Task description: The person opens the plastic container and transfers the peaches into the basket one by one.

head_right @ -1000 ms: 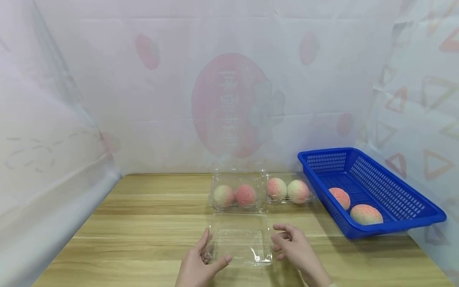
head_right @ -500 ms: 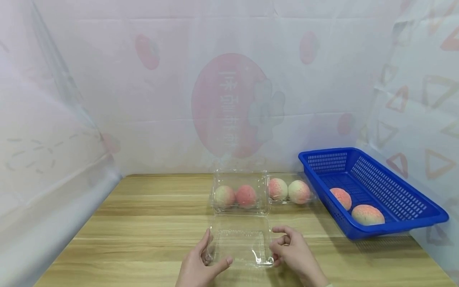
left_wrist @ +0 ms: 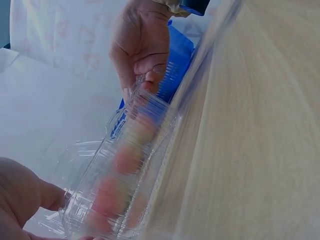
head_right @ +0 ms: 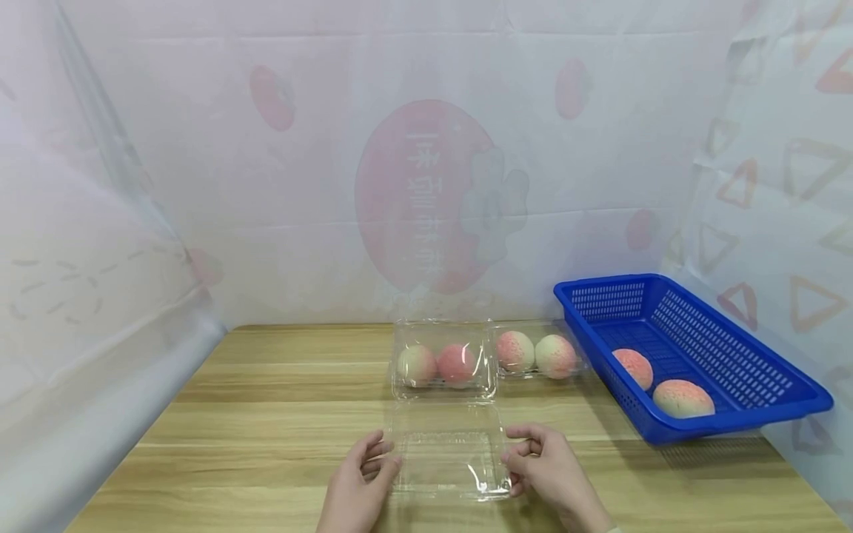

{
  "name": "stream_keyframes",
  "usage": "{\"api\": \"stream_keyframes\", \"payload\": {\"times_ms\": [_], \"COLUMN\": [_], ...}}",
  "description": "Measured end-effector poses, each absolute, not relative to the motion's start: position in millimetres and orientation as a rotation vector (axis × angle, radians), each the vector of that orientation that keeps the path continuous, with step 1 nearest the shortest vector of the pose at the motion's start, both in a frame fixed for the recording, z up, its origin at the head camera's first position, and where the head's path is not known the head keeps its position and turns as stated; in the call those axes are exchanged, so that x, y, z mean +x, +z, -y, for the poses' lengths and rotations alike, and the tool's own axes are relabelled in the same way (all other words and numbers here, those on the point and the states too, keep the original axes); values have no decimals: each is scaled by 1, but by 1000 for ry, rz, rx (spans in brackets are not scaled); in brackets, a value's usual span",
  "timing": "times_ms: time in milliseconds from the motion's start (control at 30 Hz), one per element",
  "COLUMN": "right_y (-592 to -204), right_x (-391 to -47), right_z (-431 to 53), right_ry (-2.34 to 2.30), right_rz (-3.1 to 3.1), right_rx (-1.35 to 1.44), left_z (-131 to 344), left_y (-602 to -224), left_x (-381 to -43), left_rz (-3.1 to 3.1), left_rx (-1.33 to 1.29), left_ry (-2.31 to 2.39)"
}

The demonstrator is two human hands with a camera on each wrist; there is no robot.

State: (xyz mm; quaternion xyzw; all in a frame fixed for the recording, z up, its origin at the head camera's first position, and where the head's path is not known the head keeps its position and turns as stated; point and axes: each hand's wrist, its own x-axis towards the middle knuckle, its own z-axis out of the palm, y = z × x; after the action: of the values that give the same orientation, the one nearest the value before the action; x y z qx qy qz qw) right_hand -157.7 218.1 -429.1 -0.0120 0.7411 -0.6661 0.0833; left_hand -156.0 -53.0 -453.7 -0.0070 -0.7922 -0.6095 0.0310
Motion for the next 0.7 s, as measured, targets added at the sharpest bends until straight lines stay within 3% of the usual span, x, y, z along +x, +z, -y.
{"api": "stream_keyframes", "payload": {"times_ms": [700], "right_y": [-431], "right_x": [-157], "right_z": [-221], "right_ry": [-2029], "right_rz": [-2186], "right_rx": [-59], "left_z": [54], "left_y": [-454], "left_x": [-158], "left_rz": [2397], "left_rx": [46], "left_ry": [-1783]}}
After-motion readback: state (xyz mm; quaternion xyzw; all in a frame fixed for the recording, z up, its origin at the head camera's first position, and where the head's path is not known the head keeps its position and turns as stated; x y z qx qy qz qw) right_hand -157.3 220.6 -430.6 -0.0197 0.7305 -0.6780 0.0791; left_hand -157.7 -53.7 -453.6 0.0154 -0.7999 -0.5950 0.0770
